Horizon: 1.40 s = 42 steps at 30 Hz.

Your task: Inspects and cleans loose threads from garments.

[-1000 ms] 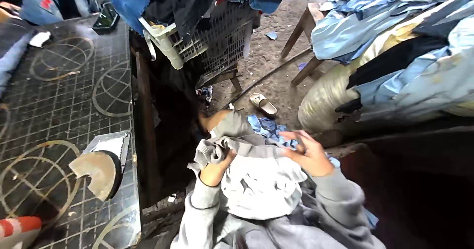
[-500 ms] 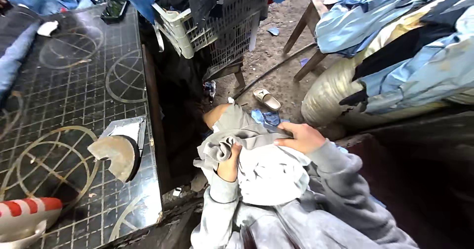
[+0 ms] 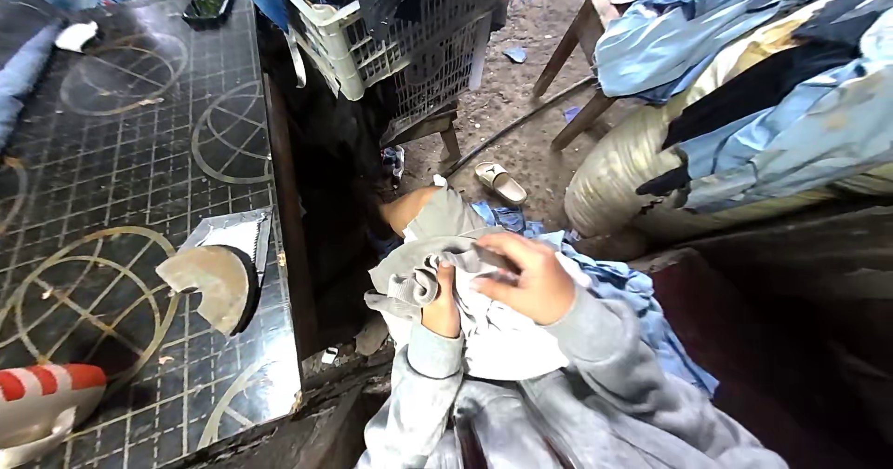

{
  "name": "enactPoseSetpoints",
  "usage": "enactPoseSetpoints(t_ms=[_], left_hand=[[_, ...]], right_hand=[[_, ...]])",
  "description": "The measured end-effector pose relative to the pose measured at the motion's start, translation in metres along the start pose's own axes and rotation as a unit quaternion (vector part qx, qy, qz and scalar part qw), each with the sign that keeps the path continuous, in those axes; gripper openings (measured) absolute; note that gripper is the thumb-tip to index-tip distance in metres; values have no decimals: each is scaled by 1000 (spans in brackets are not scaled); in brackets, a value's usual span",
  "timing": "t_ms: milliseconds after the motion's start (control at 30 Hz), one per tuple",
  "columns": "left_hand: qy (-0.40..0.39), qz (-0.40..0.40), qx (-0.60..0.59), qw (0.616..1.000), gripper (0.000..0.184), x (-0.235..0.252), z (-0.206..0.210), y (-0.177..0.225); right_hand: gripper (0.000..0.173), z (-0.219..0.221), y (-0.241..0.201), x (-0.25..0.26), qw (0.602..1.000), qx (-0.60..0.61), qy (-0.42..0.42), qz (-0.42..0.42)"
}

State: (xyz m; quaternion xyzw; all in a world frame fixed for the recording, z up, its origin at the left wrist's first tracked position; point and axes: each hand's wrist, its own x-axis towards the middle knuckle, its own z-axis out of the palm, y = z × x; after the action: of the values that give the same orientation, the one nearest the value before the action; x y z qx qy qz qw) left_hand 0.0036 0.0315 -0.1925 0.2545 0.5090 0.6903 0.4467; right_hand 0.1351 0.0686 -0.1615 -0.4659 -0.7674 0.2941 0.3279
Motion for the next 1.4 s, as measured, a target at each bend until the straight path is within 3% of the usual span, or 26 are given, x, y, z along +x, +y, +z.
enactPoseSetpoints(t_ms=[133,267,367,400,500,533,667,833,1067,1233,1400], left_hand=[[-39,-18,4,999,12,5,-6,0],[-173,-112,10,979,27,15,-16,9],[-177,-115,33,977,22,20,-18,9],[-170,-120,40,977,20,20,-18,10],[-151,-126,47,979,11,16,-16,13],[-144,-122,41,981,11,15,-16,13],[-131,-101,36,986,10,10,-15,12],[-132,-86,51,986,9,4,-13,11],[-145,-12,29,989,9,-1,-13,-7],[-220,-51,76,971,17,5,-17,3],[-171,6,8,985,13,2,-16,-9]], right_hand=[[24,17,3,12,999,-21,11,-35],[22,13,4,19,998,4,49,-31],[25,16,4,16,1000,1,27,-10],[31,15,5,13,1000,4,14,8],[74,6,8,0,999,-9,-20,41],[80,3,7,-6,999,-22,-29,38],[64,-3,3,-30,995,-88,-38,1],[52,0,1,-41,994,-101,-39,28],[46,9,1,-42,997,-67,13,40],[46,9,1,-42,997,-60,14,45],[48,10,-2,-44,997,-62,-2,43]])
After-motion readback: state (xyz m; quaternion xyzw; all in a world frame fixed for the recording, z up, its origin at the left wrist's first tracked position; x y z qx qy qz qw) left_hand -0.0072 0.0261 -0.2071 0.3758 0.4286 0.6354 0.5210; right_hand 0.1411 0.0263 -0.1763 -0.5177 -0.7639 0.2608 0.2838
